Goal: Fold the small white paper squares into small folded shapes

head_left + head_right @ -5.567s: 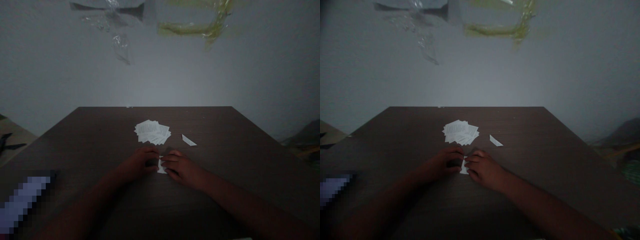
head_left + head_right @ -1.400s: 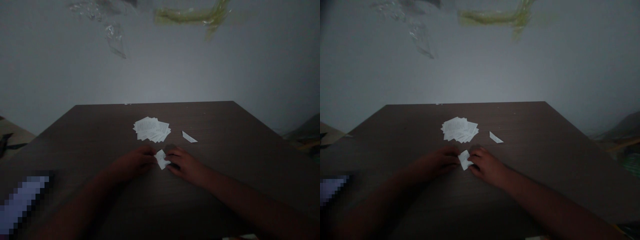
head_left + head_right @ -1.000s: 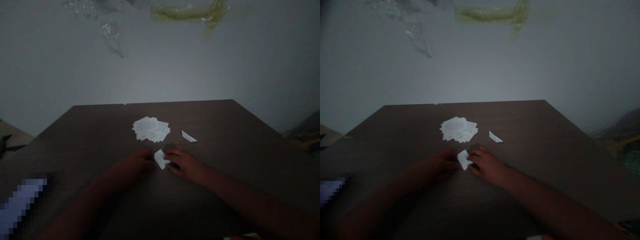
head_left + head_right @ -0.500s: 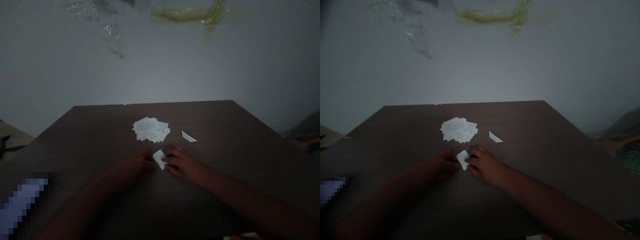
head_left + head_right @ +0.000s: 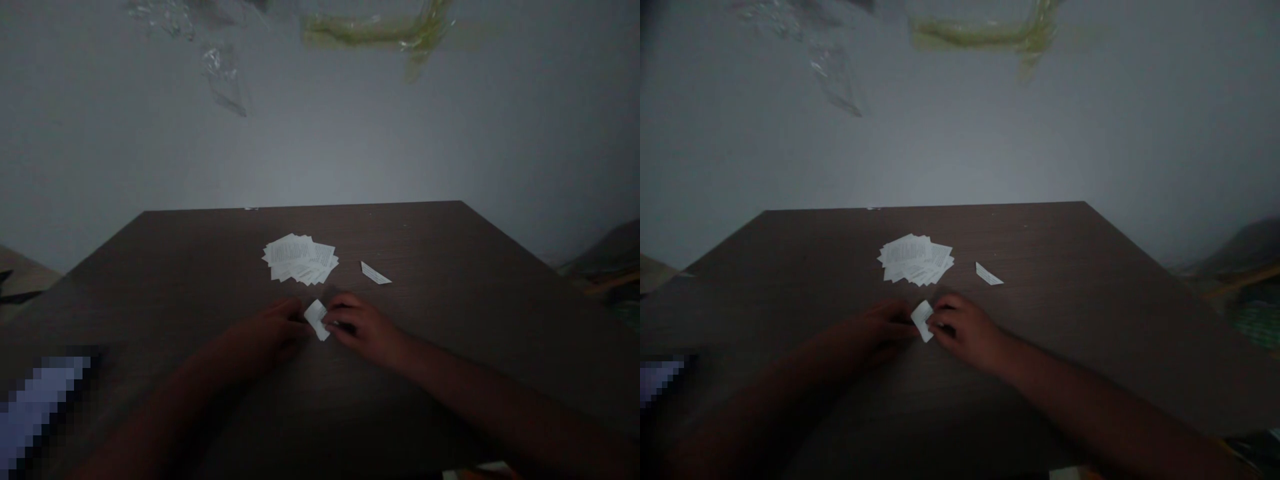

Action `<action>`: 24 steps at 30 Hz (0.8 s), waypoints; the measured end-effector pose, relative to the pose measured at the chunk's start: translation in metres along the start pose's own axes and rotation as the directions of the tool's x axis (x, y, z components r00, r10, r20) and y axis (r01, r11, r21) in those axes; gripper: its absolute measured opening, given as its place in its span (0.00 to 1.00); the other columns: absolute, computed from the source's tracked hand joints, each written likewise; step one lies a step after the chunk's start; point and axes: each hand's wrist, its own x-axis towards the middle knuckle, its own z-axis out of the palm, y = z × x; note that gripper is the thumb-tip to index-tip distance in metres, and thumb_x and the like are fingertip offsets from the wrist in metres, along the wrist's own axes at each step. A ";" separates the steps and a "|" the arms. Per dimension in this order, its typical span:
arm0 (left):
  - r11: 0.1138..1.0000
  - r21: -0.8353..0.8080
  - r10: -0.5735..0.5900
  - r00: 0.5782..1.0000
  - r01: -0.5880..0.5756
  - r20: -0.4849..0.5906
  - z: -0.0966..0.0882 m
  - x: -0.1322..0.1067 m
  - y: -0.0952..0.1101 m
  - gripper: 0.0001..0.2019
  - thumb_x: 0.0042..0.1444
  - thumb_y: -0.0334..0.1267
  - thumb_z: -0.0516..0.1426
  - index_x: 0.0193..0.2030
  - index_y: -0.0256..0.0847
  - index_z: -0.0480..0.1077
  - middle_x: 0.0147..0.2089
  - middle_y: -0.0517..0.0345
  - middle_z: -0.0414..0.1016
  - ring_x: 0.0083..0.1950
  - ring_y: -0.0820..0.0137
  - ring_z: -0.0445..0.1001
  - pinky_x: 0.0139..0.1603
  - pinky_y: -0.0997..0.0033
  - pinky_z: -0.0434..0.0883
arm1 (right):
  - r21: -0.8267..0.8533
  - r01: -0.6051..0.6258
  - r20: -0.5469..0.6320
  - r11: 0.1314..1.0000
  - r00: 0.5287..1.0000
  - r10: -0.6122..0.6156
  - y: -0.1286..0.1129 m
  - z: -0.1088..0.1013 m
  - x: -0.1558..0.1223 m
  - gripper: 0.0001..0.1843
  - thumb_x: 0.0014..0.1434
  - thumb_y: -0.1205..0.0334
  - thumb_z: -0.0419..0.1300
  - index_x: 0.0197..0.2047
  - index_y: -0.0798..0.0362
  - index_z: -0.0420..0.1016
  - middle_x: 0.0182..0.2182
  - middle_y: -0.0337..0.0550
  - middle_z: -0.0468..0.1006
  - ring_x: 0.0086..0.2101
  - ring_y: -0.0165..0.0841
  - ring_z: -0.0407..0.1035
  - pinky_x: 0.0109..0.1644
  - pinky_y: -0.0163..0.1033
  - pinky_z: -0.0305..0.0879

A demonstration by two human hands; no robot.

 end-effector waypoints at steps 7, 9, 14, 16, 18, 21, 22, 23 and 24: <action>0.997 -0.076 -0.023 1.000 0.022 -0.016 -0.003 0.005 -0.002 0.11 0.75 0.29 0.63 0.49 0.45 0.88 0.66 0.49 0.89 0.66 0.52 0.87 0.73 0.56 0.82 | 0.199 -0.183 -0.115 0.963 0.971 0.208 0.003 -0.001 0.002 0.05 0.76 0.65 0.77 0.48 0.44 0.90 0.48 0.44 0.92 0.49 0.42 0.87 0.57 0.50 0.87; 0.991 -0.121 -0.072 0.994 0.062 -0.077 -0.002 0.006 -0.004 0.10 0.76 0.30 0.62 0.51 0.45 0.87 0.64 0.48 0.89 0.63 0.53 0.88 0.68 0.57 0.84 | 0.247 -0.214 -0.131 0.945 0.959 0.251 0.005 -0.003 0.003 0.05 0.74 0.65 0.77 0.47 0.45 0.89 0.49 0.44 0.91 0.47 0.41 0.87 0.55 0.49 0.86; 0.946 -0.266 -0.259 0.922 0.183 -0.287 0.010 0.012 -0.008 0.12 0.75 0.34 0.63 0.62 0.46 0.82 0.62 0.48 0.90 0.61 0.52 0.89 0.65 0.53 0.86 | 0.317 -0.260 -0.118 0.912 0.943 0.311 0.007 -0.004 0.003 0.04 0.74 0.64 0.77 0.47 0.45 0.88 0.49 0.44 0.91 0.47 0.41 0.85 0.55 0.50 0.86; 0.915 -0.358 -0.291 0.920 0.187 -0.261 0.018 0.016 -0.009 0.13 0.78 0.39 0.64 0.65 0.47 0.81 0.63 0.47 0.91 0.61 0.52 0.90 0.64 0.53 0.87 | 0.335 -0.247 -0.110 0.909 0.948 0.298 0.005 -0.004 0.004 0.04 0.74 0.64 0.76 0.46 0.45 0.88 0.48 0.44 0.90 0.47 0.42 0.85 0.56 0.51 0.86; 0.880 -0.444 -0.294 0.929 0.171 -0.224 0.025 0.020 -0.012 0.12 0.81 0.42 0.65 0.66 0.47 0.81 0.62 0.48 0.93 0.62 0.52 0.91 0.64 0.53 0.88 | 0.360 -0.230 -0.111 0.904 0.952 0.286 0.004 -0.004 0.005 0.05 0.73 0.64 0.76 0.45 0.45 0.88 0.47 0.43 0.89 0.46 0.42 0.84 0.56 0.51 0.86; 0.832 -0.532 -0.308 0.928 0.158 -0.207 0.034 0.026 -0.016 0.10 0.82 0.43 0.65 0.63 0.47 0.83 0.58 0.49 0.95 0.59 0.52 0.92 0.62 0.52 0.88 | 0.402 -0.227 -0.121 0.887 0.947 0.297 0.002 -0.003 0.007 0.05 0.72 0.65 0.76 0.44 0.44 0.87 0.46 0.43 0.89 0.46 0.41 0.83 0.56 0.50 0.85; 0.808 -0.566 -0.328 0.922 0.162 -0.204 0.035 0.027 -0.016 0.09 0.81 0.44 0.65 0.61 0.47 0.84 0.57 0.49 0.95 0.58 0.52 0.92 0.61 0.52 0.88 | 0.419 -0.240 -0.117 0.876 0.942 0.314 0.002 -0.003 0.008 0.05 0.72 0.64 0.76 0.44 0.44 0.87 0.46 0.43 0.89 0.46 0.41 0.83 0.55 0.50 0.84; 0.774 -0.610 -0.359 0.912 0.172 -0.197 0.036 0.029 -0.016 0.09 0.81 0.45 0.66 0.59 0.47 0.85 0.56 0.50 0.96 0.57 0.51 0.92 0.61 0.52 0.87 | 0.439 -0.262 -0.105 0.859 0.935 0.338 0.002 -0.004 0.008 0.04 0.72 0.62 0.76 0.44 0.45 0.87 0.46 0.43 0.89 0.46 0.41 0.83 0.55 0.50 0.84; 0.728 -0.660 -0.397 0.899 0.185 -0.187 0.035 0.030 -0.015 0.09 0.79 0.46 0.67 0.56 0.47 0.86 0.55 0.50 0.96 0.57 0.50 0.92 0.61 0.52 0.87 | 0.462 -0.292 -0.082 0.837 0.926 0.368 0.002 -0.004 0.009 0.04 0.72 0.60 0.77 0.45 0.45 0.87 0.46 0.43 0.89 0.46 0.41 0.83 0.55 0.50 0.83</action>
